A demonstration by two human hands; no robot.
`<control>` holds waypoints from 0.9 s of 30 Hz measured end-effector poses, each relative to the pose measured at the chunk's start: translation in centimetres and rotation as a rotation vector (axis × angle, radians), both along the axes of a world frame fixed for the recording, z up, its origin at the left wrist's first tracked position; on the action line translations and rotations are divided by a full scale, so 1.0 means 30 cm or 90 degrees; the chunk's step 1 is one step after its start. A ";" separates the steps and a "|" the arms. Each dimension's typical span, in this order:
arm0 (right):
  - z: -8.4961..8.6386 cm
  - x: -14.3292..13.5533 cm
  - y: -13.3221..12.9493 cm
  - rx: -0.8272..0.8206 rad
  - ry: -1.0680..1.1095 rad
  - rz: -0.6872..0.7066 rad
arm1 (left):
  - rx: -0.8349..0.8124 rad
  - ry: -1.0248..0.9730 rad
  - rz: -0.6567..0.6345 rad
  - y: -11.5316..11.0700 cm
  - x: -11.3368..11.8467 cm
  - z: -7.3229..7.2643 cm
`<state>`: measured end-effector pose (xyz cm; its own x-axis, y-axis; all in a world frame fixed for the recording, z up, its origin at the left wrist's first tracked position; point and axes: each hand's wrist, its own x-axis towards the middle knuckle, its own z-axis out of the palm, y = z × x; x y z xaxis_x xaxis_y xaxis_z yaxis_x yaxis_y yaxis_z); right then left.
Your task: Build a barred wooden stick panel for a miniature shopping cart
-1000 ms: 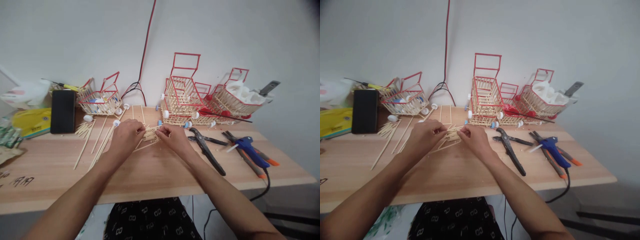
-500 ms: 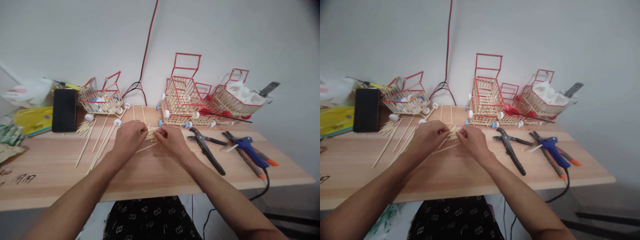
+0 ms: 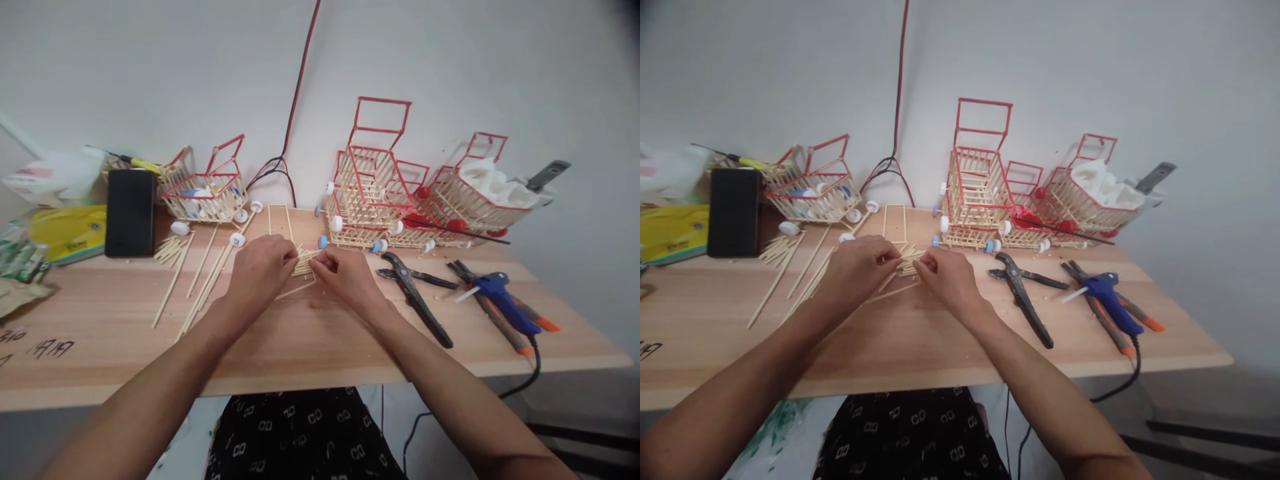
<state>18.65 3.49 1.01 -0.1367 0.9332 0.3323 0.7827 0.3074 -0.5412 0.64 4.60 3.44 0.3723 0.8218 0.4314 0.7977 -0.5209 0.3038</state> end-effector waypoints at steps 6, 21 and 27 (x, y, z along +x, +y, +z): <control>0.002 0.000 -0.003 0.008 0.007 -0.001 | 0.010 -0.004 -0.004 -0.001 -0.002 0.001; 0.023 0.011 -0.004 0.041 0.121 0.004 | 0.025 -0.033 -0.005 0.008 -0.023 0.012; 0.039 0.066 0.027 0.108 0.272 -0.053 | 0.025 -0.074 0.009 0.014 -0.048 0.031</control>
